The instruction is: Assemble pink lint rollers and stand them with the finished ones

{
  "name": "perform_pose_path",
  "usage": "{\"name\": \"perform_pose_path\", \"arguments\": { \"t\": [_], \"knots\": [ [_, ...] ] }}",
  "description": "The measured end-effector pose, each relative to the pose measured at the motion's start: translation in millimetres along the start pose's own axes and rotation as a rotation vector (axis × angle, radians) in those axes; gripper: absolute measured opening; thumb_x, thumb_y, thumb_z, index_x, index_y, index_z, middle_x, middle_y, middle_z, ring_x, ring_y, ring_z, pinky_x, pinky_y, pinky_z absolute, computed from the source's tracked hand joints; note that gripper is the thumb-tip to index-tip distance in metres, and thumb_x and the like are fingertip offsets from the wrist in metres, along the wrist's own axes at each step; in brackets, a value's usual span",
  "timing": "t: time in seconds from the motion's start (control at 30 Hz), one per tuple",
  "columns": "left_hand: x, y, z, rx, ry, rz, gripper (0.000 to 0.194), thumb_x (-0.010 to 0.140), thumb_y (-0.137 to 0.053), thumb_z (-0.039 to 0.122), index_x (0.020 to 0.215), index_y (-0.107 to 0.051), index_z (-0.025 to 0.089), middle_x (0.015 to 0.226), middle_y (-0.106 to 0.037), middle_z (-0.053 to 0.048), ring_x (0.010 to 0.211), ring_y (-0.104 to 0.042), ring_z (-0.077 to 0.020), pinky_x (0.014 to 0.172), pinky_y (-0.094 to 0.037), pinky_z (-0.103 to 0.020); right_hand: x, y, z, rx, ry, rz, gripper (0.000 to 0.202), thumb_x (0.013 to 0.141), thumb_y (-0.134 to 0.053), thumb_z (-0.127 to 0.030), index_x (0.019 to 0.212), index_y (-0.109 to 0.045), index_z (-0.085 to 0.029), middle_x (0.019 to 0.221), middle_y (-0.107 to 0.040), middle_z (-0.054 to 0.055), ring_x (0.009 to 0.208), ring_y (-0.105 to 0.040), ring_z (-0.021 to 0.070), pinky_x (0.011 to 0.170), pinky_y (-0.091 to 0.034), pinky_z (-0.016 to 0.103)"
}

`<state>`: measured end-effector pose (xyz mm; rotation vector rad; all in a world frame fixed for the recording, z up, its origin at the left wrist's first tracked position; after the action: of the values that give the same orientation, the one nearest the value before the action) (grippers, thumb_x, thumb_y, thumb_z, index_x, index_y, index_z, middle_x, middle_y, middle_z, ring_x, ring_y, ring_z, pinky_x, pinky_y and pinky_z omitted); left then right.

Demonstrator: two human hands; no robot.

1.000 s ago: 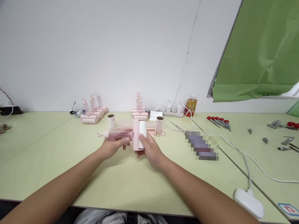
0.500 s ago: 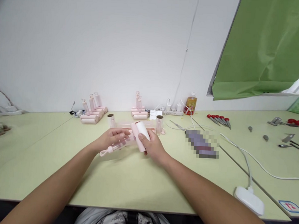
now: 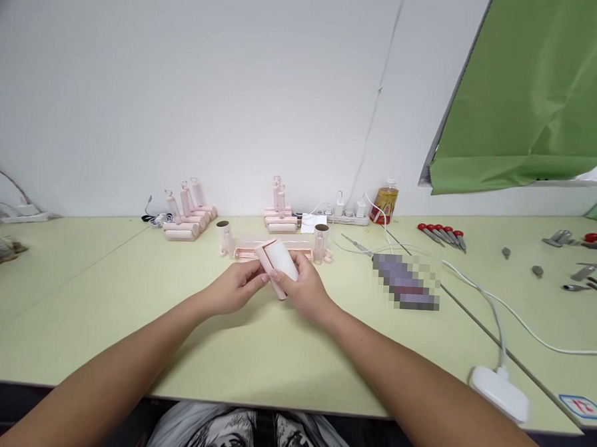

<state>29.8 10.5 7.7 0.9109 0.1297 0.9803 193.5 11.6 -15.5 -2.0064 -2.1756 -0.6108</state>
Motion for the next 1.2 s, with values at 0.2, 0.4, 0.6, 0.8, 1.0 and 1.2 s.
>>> {"name": "perform_pose_path", "arguments": {
  "t": [0.2,0.4,0.6,0.8,1.0,1.2],
  "knots": [
    [4,9.5,-11,0.084,0.069,0.121,0.031,0.094,-0.036,0.041,0.079,-0.053,0.019,0.071,-0.054,0.0,0.068,-0.049,-0.015,0.063,-0.036,-0.027,1,7,-1,-0.042,-0.055,0.115,0.042,0.076,-0.062,-0.053,0.1,-0.048,-0.02,0.087,-0.061,0.005,0.076,-0.057,0.0215,0.06,-0.047,0.032],
    [1,23.0,-29,0.052,0.074,-0.176,0.027,0.084,-0.053,0.044,0.083,-0.064,0.019,0.073,-0.059,-0.001,0.064,-0.05,-0.0145,0.058,-0.035,-0.026,4,12,-2,-0.146,0.004,0.12,0.042,0.075,-0.064,-0.051,0.101,-0.052,-0.019,0.096,-0.061,0.006,0.086,-0.056,0.0225,0.072,-0.045,0.032],
    [-4,14.6,-42,0.12,0.152,-0.322,0.014,0.067,-0.066,0.033,0.073,-0.068,0.021,0.071,-0.065,-0.001,0.06,-0.052,-0.0159,0.055,-0.034,-0.026,4,10,5,-0.207,-0.048,0.043,0.042,0.074,-0.066,-0.047,0.104,-0.057,-0.02,0.099,-0.063,0.005,0.089,-0.057,0.0235,0.072,-0.043,0.032],
    [-8,32.2,-56,0.316,0.364,-0.332,0.008,0.06,-0.063,0.025,0.067,-0.061,0.022,0.072,-0.064,-0.002,0.061,-0.052,-0.0176,0.053,-0.032,-0.027,2,6,5,-0.228,-0.052,-0.056,0.035,0.073,-0.066,-0.042,0.101,-0.06,-0.021,0.093,-0.064,0.003,0.08,-0.056,0.0207,0.066,-0.041,0.03],
    [-6,46.3,-73,0.343,0.438,-0.272,0.015,0.06,-0.062,0.025,0.074,-0.063,0.022,0.081,-0.066,-0.003,0.069,-0.056,-0.0195,0.057,-0.035,-0.027,2,5,8,-0.235,-0.067,-0.066,0.035,0.072,-0.066,-0.043,0.098,-0.06,-0.021,0.092,-0.064,0.004,0.076,-0.056,0.0203,0.062,-0.04,0.029],
    [-2,52.0,-69,0.276,0.365,-0.124,0.018,0.064,-0.064,0.031,0.078,-0.066,0.02,0.083,-0.065,-0.005,0.071,-0.055,-0.0193,0.06,-0.037,-0.027,0,1,8,-0.268,-0.088,-0.177,0.036,0.072,-0.068,-0.043,0.099,-0.063,-0.021,0.09,-0.065,0.003,0.077,-0.057,0.0203,0.063,-0.041,0.028]
  ]
}}
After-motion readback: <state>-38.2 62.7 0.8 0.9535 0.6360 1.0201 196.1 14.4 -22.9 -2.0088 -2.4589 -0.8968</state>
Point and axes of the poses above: each hand's wrist, its own x-axis towards the middle knuckle, its own y-axis out of the back of the hand, z = x × y, the point moved 3 cm from there along x, towards the middle knuckle
